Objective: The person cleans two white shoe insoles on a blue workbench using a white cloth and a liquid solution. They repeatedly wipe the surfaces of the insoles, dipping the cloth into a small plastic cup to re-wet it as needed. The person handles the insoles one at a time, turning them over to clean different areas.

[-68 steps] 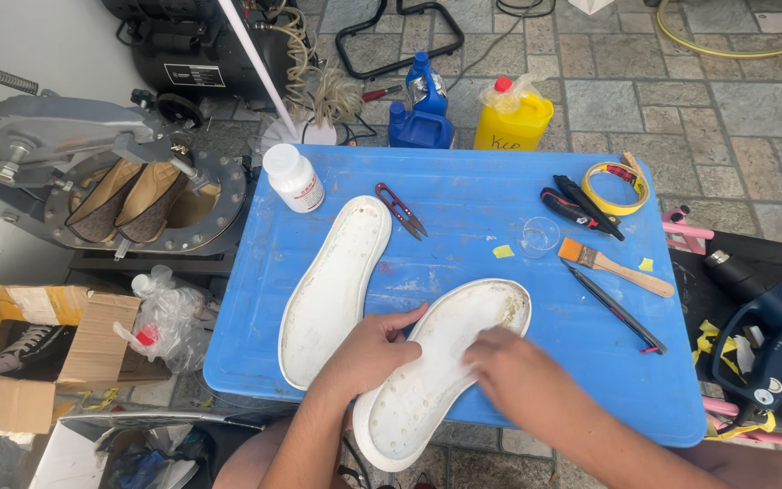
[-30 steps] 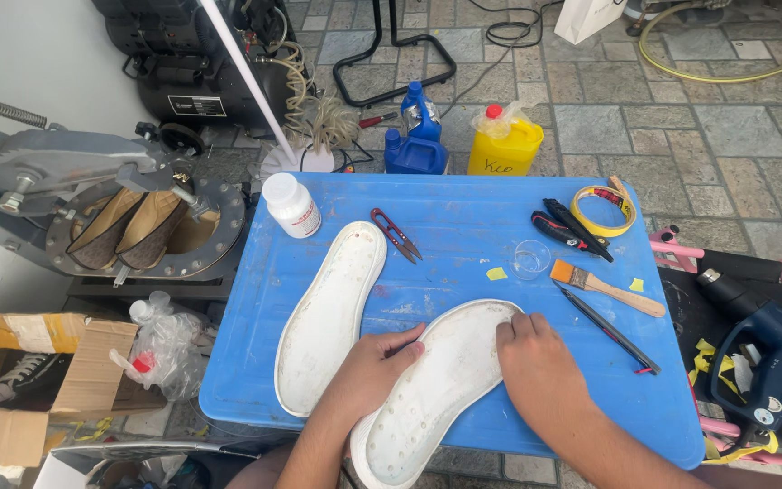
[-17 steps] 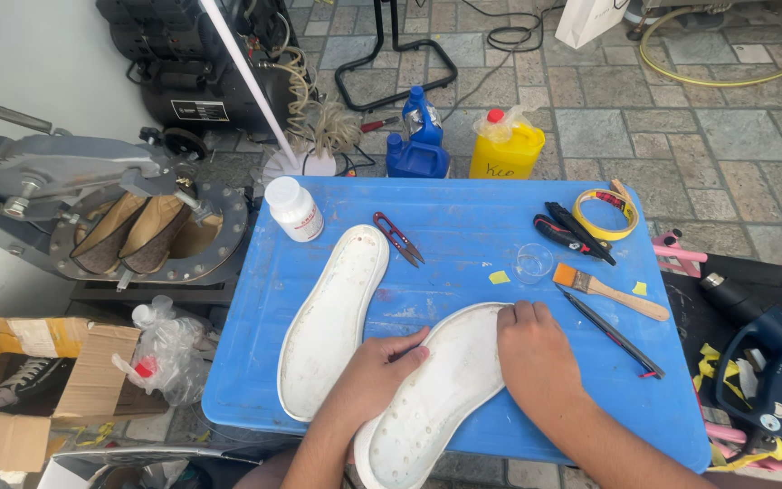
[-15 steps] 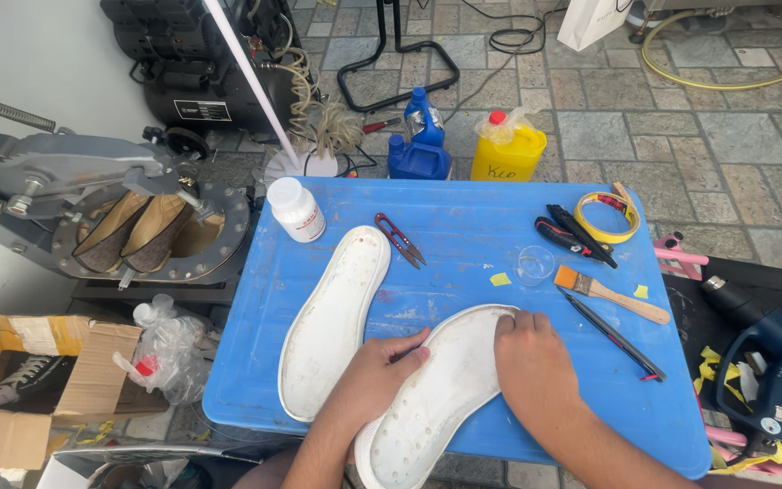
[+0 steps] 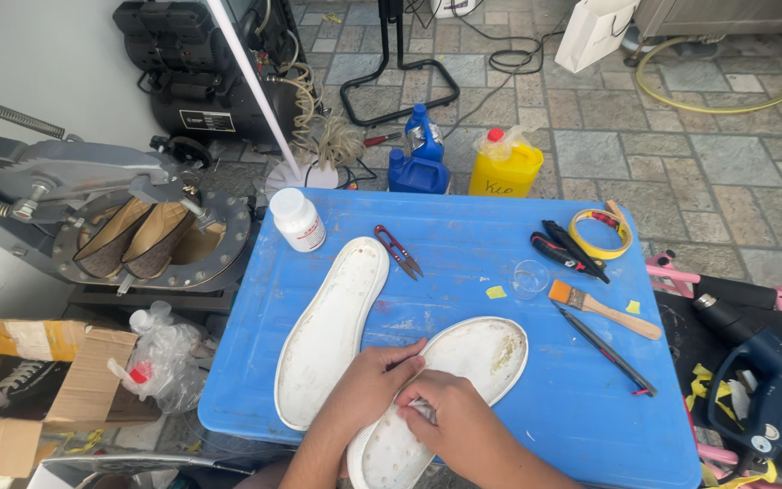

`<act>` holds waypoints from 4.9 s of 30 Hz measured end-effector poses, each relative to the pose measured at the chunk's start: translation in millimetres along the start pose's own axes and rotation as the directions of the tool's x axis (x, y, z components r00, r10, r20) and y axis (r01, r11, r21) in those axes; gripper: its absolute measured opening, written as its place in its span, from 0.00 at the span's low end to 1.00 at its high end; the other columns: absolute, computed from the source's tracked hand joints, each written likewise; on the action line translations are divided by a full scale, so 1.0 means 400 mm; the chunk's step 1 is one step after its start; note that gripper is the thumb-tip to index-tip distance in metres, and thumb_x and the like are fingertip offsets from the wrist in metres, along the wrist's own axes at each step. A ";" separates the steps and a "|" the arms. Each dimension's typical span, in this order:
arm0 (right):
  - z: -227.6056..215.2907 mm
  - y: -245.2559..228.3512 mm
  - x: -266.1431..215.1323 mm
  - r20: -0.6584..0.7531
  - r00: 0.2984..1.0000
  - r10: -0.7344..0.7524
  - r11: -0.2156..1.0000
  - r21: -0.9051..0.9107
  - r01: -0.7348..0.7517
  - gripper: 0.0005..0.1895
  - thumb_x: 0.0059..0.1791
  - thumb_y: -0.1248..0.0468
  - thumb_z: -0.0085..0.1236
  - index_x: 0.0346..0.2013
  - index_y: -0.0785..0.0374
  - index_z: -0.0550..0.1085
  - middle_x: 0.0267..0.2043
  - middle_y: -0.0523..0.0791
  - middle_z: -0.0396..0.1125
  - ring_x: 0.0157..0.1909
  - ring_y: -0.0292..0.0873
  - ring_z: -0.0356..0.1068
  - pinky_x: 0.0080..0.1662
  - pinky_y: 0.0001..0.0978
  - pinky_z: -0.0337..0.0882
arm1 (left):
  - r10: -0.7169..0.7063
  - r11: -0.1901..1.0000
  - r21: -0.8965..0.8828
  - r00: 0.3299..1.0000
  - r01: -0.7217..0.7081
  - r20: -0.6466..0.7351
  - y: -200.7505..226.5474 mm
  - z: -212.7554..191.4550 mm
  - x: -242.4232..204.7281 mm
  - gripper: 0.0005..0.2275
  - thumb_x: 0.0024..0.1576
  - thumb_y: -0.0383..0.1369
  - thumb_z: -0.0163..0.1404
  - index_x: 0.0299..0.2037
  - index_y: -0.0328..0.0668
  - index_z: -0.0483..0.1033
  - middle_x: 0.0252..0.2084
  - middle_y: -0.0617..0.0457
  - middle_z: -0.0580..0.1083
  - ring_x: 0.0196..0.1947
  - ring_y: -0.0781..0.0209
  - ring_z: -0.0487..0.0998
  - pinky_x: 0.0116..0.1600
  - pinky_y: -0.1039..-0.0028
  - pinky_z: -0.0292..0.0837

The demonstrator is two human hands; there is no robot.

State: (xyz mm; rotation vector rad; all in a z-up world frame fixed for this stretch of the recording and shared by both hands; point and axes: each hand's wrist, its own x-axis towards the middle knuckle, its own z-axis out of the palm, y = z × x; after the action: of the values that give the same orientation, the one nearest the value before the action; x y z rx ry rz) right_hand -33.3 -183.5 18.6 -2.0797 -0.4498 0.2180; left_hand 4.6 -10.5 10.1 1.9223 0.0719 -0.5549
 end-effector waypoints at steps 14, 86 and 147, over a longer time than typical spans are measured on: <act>-0.027 0.134 0.075 -0.365 0.897 -0.248 0.908 -0.411 0.084 0.06 0.44 0.71 0.59 0.35 0.67 0.77 0.39 0.53 0.73 0.44 0.58 0.72 0.47 0.47 0.72 | 0.128 0.991 -0.034 0.990 -0.130 -0.057 -0.018 0.032 0.014 0.16 0.59 0.38 0.53 0.56 0.45 0.78 0.47 0.44 0.83 0.45 0.65 0.83 0.52 0.74 0.74; -0.221 0.261 -0.179 -0.052 0.998 0.018 0.704 0.710 0.024 0.09 0.47 0.78 0.59 0.42 0.71 0.75 0.52 0.52 0.72 0.52 0.41 0.71 0.52 0.33 0.72 | 0.588 0.809 0.254 0.738 -0.531 -0.330 0.136 0.248 -0.205 0.15 0.53 0.31 0.62 0.48 0.37 0.79 0.44 0.46 0.81 0.42 0.49 0.82 0.47 0.64 0.78; -0.452 0.316 -0.165 -0.373 0.887 0.274 0.961 0.061 -0.271 0.07 0.50 0.69 0.55 0.40 0.68 0.69 0.36 0.47 0.76 0.35 0.39 0.73 0.39 0.32 0.73 | 0.300 0.732 0.681 0.886 0.023 -0.352 -0.040 0.065 -0.283 0.57 0.31 0.47 0.74 0.73 0.41 0.53 0.64 0.45 0.69 0.71 0.42 0.55 0.65 0.45 0.48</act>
State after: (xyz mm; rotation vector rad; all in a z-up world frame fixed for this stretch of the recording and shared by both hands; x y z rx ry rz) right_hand -5.4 -411.7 3.4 -2.1090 0.0809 -0.0219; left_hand -109.8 -3.9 34.5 2.7210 0.0092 0.0065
